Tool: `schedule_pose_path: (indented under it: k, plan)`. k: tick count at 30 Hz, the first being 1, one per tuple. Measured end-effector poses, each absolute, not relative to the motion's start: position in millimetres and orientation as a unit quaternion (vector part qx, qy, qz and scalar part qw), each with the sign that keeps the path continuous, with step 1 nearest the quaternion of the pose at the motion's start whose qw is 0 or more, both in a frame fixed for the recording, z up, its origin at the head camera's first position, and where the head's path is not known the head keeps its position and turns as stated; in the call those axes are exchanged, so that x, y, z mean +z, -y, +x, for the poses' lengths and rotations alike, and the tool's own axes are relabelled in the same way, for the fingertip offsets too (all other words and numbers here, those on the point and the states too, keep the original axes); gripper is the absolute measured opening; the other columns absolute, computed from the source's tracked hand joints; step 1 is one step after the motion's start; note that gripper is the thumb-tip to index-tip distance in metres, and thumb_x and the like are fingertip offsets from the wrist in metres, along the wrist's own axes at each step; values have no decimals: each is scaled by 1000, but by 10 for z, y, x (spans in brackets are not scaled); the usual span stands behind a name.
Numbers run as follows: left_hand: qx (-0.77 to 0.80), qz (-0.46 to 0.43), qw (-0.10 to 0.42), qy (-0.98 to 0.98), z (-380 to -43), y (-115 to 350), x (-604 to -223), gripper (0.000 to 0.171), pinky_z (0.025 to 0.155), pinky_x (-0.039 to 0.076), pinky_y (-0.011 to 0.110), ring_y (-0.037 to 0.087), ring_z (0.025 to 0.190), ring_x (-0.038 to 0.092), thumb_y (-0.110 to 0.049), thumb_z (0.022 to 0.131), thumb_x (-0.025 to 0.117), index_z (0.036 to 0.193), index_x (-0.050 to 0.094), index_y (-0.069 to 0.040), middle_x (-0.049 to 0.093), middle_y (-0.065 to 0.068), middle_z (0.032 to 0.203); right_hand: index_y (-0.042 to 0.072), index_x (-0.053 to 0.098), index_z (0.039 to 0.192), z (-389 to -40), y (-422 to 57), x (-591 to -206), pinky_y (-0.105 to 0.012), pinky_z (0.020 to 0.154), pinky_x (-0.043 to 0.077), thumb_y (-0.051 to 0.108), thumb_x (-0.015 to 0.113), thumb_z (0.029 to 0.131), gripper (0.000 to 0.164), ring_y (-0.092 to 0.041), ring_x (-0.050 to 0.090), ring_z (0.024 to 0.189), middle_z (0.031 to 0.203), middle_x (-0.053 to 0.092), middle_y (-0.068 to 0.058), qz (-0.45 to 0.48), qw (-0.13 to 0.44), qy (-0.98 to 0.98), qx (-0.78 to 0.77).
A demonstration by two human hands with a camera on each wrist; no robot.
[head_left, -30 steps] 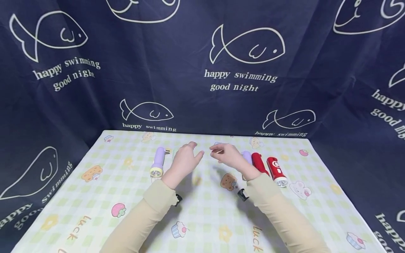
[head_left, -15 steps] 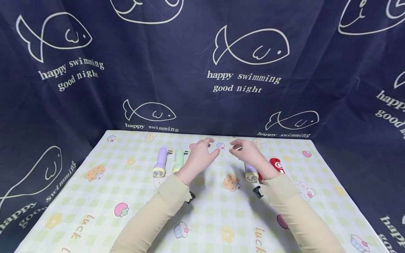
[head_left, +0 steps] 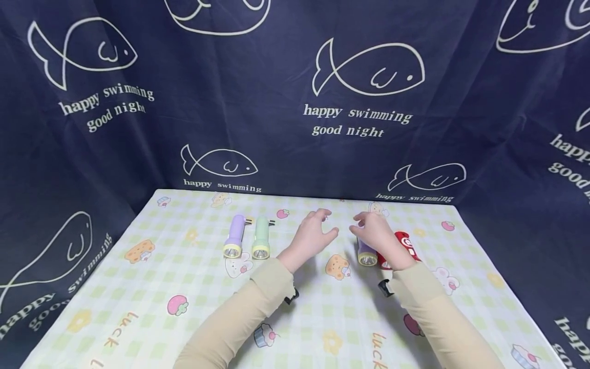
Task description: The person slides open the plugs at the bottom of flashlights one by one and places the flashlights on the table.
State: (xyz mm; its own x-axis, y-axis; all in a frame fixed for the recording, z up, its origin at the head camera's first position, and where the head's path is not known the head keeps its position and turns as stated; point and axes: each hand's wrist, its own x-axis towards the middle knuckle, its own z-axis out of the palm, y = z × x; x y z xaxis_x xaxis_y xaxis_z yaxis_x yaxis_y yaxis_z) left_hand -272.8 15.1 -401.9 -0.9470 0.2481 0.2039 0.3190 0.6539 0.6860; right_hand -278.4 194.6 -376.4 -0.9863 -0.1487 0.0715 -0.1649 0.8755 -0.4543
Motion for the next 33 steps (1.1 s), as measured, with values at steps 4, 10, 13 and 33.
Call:
schedule_pose_path:
  k: [4, 10, 13, 33]
  plan:
    - [-373, -167, 45, 912, -2759, -241, -4083, 48, 94, 48, 35, 25, 113, 57, -30, 88, 62, 131, 51, -11, 57, 10, 125, -10, 60, 114, -2763, -2006, -3808, -49, 83, 52, 19, 61, 86, 40, -40, 63, 95, 103, 65, -29, 66, 15, 971, 229]
    - [-375, -185, 27, 908, -2801, -367, -4186, 52, 96, 48, 36, 26, 116, 55, -34, 86, 65, 132, 51, -14, 54, 9, 129, -11, 59, 115, -2729, -2118, -3887, -48, 80, 52, 21, 61, 86, 44, -40, 62, 93, 101, 65, -28, 37, -10, 977, 209]
    - [-382, -190, 9, 904, -2804, -424, -4228, 54, 96, 47, 36, 27, 118, 53, -36, 86, 66, 133, 50, -15, 53, 9, 131, -11, 60, 114, -2727, -2158, -3946, -49, 80, 51, 22, 62, 85, 44, -39, 62, 92, 99, 66, -26, 33, -7, 978, 205]
    - [-498, -143, -104, 849, -2798, -771, -4536, 58, 80, 51, 25, 18, 101, 60, -34, 85, 67, 135, 47, -15, 62, 10, 117, -8, 66, 92, -2798, -2214, -4067, -37, 62, 49, 26, 62, 86, 35, -30, 57, 72, 84, 65, -21, 3, -42, 982, 185]
